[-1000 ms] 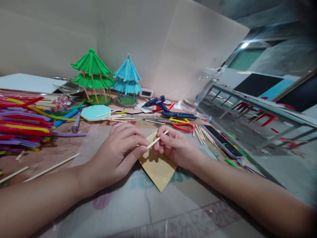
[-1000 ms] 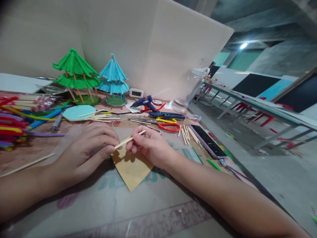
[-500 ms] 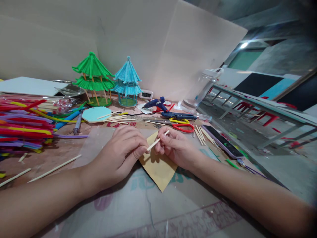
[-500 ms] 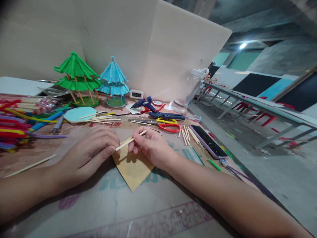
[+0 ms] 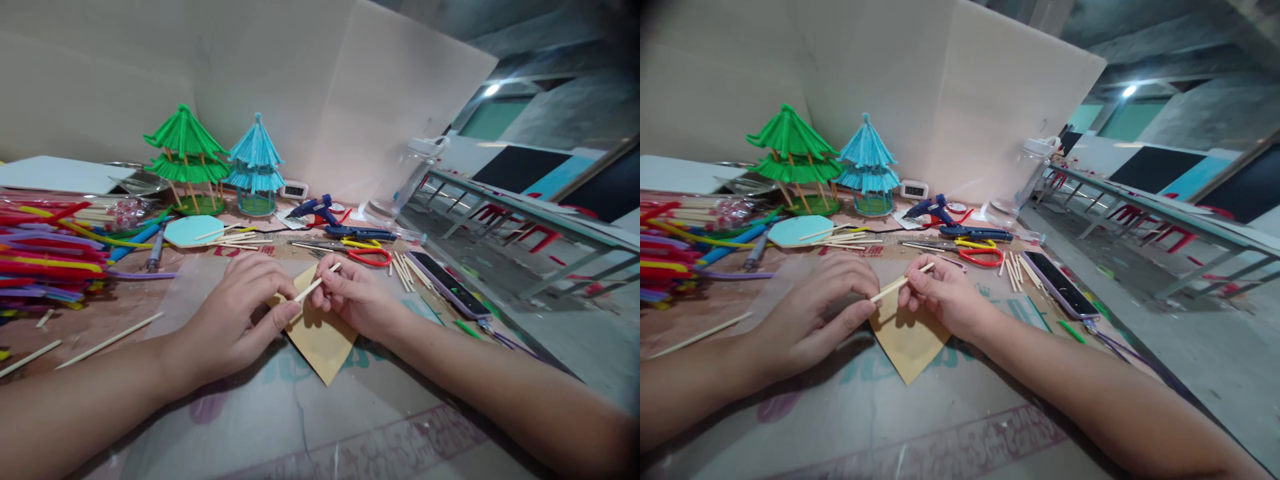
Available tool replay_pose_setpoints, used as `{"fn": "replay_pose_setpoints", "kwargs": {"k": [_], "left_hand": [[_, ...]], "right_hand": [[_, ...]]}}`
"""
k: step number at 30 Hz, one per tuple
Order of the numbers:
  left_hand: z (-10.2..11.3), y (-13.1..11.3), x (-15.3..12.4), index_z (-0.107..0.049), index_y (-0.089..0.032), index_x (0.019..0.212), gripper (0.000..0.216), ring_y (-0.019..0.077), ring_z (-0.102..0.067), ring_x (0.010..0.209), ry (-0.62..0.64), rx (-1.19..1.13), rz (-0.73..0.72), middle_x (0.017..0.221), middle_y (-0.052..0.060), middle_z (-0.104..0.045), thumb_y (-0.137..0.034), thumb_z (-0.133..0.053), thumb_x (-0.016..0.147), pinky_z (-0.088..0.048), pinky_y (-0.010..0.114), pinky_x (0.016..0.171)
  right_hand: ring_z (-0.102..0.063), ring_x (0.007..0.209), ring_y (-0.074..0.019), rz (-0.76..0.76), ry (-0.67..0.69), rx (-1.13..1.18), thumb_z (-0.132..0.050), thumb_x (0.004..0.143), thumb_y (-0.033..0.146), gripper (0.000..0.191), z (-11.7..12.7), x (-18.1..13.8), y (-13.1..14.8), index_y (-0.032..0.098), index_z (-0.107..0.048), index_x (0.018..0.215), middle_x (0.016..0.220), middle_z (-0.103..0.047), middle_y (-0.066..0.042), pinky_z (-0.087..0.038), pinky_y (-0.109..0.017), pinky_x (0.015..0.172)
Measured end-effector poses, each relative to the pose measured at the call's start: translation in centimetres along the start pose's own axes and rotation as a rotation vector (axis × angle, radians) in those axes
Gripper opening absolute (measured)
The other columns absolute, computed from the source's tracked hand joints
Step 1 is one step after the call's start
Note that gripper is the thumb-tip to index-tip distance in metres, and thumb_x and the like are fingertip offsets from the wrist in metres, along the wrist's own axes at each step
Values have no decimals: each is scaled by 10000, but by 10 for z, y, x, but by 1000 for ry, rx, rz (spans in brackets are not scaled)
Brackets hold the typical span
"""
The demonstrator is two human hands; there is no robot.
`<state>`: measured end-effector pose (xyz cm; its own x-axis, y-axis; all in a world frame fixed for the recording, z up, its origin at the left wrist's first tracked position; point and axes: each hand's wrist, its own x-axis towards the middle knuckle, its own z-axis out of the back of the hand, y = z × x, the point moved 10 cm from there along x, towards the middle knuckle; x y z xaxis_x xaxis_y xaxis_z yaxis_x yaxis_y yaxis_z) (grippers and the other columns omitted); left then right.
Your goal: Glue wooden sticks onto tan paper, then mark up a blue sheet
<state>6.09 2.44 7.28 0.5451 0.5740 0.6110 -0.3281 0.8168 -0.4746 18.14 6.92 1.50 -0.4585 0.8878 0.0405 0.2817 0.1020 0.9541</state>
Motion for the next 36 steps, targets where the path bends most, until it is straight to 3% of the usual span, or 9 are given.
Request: {"fn": "replay_pose_setpoints", "kwargs": {"k": [14,36], "left_hand": [[-1,-3,1,-607,-220,932,191,187,-582,946,9,-26,-39,939,0,-674,-170,-447,1023,-395,354,926],[0,-8,0,-623,-194,923,192,179,-565,936,21,-44,-54,937,12,-654,-159,-446,987,-377,361,931]], "right_hand": [[-609,549,-91,4,14,14,-825,818,411,334,1,1,-1,192,-575,849,653,-719,13,-458,-189,531],[-656,579,-90,21,59,14,-824,827,416,328,-4,1,-2,184,-596,863,677,-739,4,-501,-172,558]]}}
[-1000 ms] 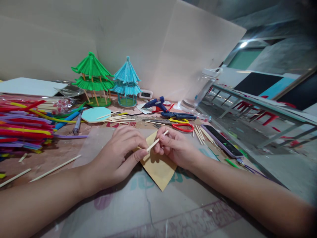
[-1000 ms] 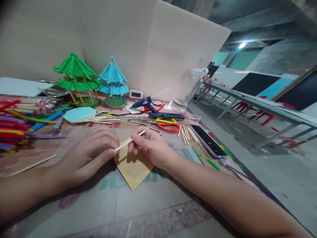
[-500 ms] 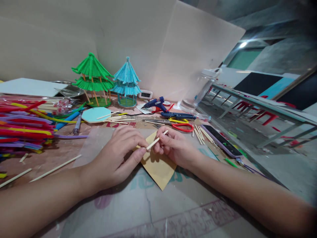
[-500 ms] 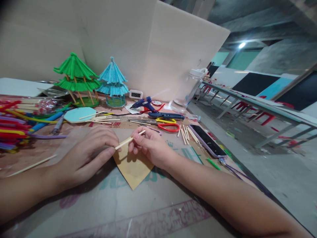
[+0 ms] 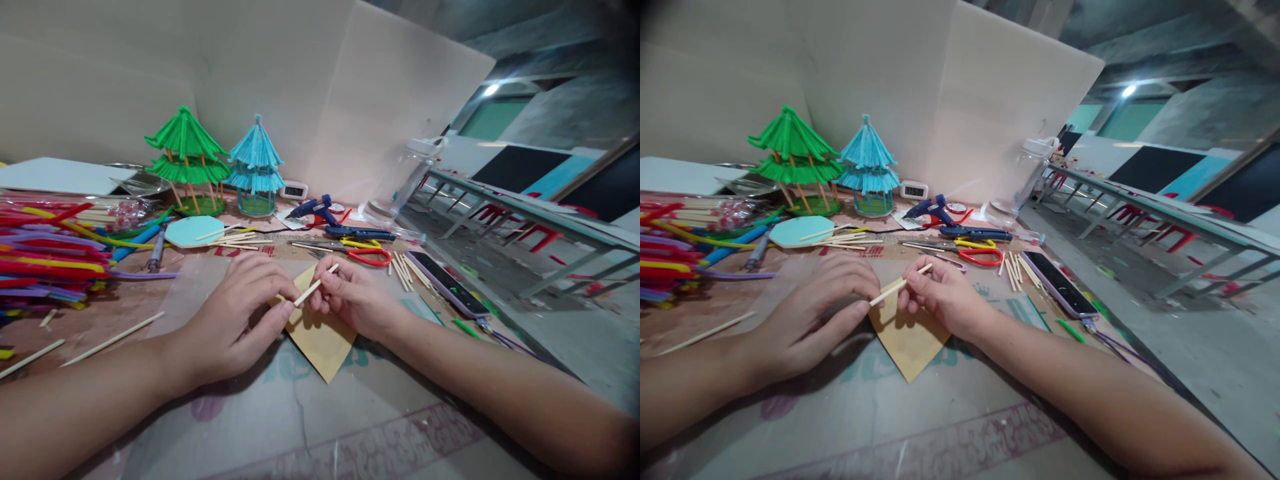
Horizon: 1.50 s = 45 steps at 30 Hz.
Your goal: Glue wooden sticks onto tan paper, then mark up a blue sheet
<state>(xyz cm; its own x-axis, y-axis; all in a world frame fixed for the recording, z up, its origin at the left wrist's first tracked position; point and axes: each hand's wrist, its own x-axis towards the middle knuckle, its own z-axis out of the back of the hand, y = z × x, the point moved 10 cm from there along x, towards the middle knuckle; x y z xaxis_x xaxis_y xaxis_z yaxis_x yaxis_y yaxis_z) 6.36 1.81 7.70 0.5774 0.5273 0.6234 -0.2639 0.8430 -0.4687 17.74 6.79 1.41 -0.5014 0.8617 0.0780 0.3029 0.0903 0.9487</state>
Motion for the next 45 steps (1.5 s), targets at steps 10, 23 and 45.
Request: {"fn": "replay_pose_setpoints", "kwargs": {"k": [10,23,45], "left_hand": [[1,0,1,-601,-194,914,207,167,-562,914,-15,30,-14,911,4,-657,-143,-422,1004,-376,349,934],[-5,9,0,-634,-199,859,174,191,-585,929,-5,76,18,895,1,-670,-243,-538,999,-383,369,914],[-13,12,0,-688,-238,935,129,181,-622,964,51,-7,31,951,-4,-713,-237,-580,1005,-410,361,948]], "right_hand": [[-651,568,-87,-4,-5,-5,-815,839,403,321,0,0,1,180,-585,850,668,-735,2,-486,-164,541],[-619,548,-71,-21,-74,17,-852,792,405,331,2,-2,4,185,-610,847,665,-729,12,-493,-165,564],[-623,569,-88,-25,-44,-33,-813,825,438,305,3,1,-6,165,-684,865,706,-702,2,-551,-195,550]]}}
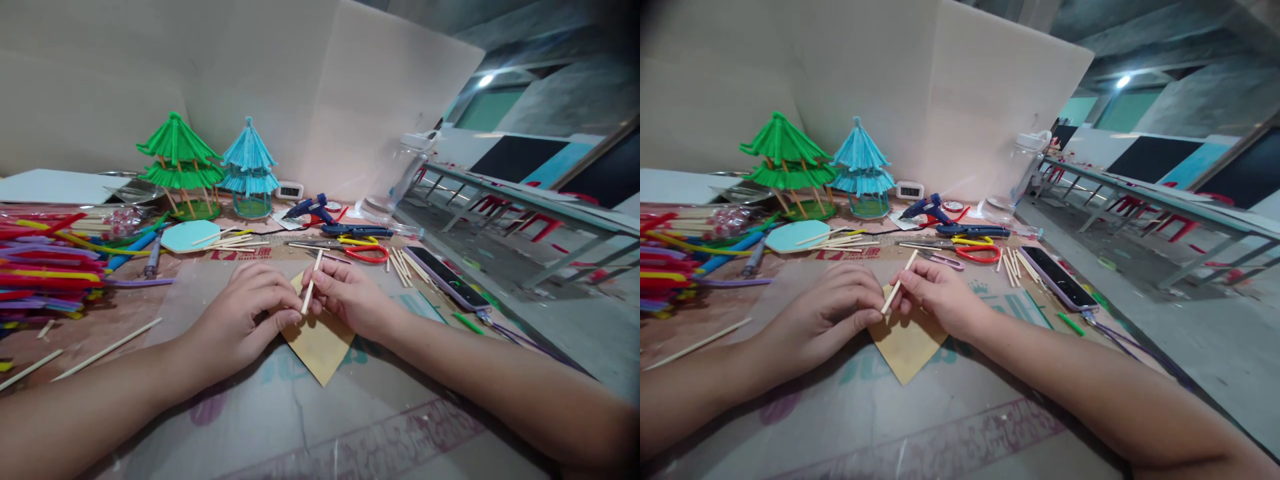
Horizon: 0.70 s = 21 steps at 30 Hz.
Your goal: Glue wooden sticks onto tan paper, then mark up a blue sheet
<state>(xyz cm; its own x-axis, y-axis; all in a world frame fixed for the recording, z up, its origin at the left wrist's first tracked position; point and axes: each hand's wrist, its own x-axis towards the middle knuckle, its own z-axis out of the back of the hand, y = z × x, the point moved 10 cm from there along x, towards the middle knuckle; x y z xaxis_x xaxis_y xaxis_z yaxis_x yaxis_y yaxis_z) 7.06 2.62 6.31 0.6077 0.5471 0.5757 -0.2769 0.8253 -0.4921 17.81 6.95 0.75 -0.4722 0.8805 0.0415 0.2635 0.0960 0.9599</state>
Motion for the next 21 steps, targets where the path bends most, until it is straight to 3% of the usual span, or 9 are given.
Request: {"fn": "replay_pose_setpoints", "kwargs": {"k": [14,17,21], "left_hand": [[-1,4,0,-678,-227,920,147,198,-608,967,15,53,52,956,8,-697,-245,-552,995,-411,373,923],[-6,17,-2,-666,-209,1002,175,260,-581,1066,44,173,148,1077,54,-676,-363,-612,940,-421,434,946],[-18,33,-5,-661,-180,1110,364,329,-525,1198,145,268,233,1198,108,-641,-465,-646,884,-400,527,1031]], "right_hand": [[-617,586,-83,31,-18,-66,-824,810,443,334,-1,-1,10,184,-622,869,698,-691,19,-505,-192,572],[-641,627,-115,115,-57,-201,-790,839,463,341,4,-3,26,214,-565,901,713,-687,19,-507,-231,604],[-618,639,-130,252,-119,-609,-650,948,427,248,8,-7,48,218,-547,863,702,-634,20,-480,-256,629]]}}
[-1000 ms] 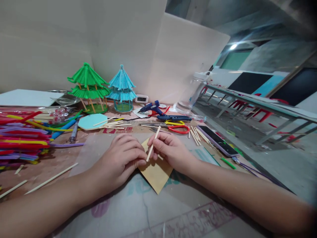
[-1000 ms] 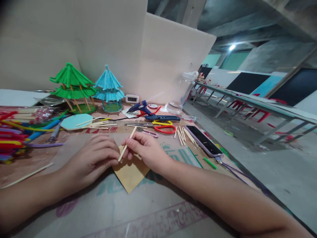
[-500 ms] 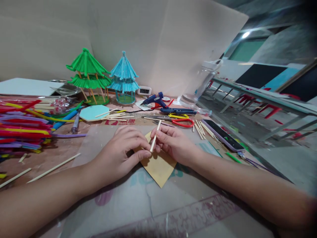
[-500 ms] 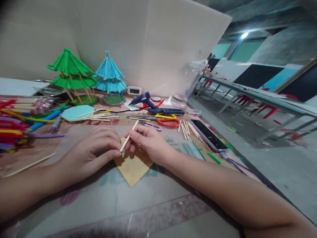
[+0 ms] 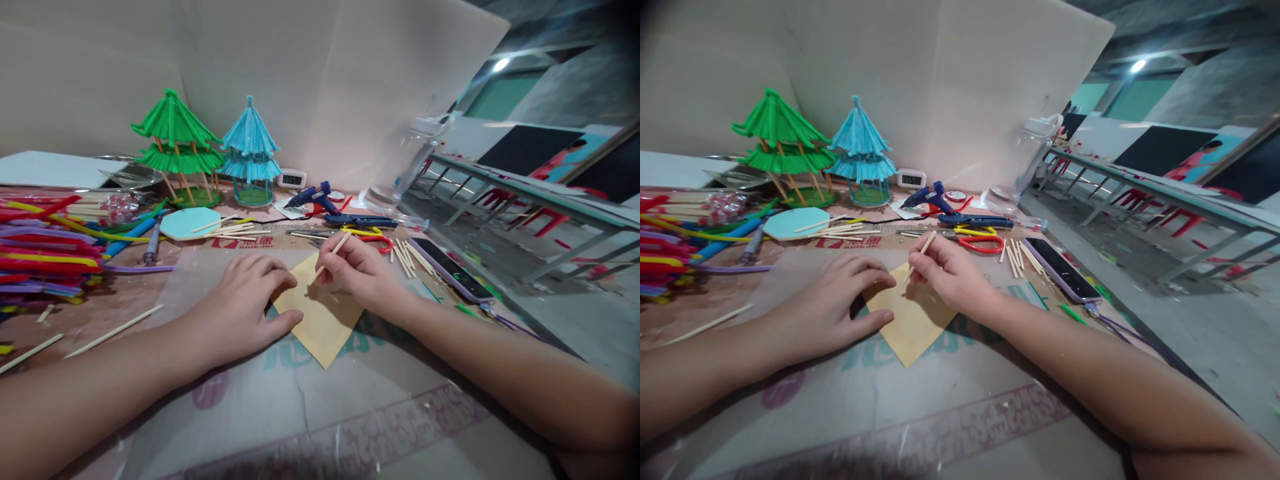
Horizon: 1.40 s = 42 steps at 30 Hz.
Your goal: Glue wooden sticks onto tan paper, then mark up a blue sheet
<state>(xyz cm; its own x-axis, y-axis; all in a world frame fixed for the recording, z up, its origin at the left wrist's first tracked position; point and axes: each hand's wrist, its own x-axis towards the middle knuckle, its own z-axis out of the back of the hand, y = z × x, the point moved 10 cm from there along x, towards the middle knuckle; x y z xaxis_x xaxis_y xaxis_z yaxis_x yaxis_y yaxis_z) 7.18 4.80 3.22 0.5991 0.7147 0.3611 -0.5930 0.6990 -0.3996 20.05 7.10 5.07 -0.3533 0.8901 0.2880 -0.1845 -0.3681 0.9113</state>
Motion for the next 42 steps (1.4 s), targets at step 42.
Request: {"fn": "replay_pose_setpoints", "kwargs": {"k": [42], "left_hand": [[-13,2,1,-614,-166,1085,353,343,-515,1205,85,13,26,1221,126,-599,-428,-627,849,-407,546,1044]], "right_hand": [[-632,780,-192,267,238,-701,-466,964,185,160,-30,8,5,192,-582,856,857,-712,-67,-442,-291,725]]}}
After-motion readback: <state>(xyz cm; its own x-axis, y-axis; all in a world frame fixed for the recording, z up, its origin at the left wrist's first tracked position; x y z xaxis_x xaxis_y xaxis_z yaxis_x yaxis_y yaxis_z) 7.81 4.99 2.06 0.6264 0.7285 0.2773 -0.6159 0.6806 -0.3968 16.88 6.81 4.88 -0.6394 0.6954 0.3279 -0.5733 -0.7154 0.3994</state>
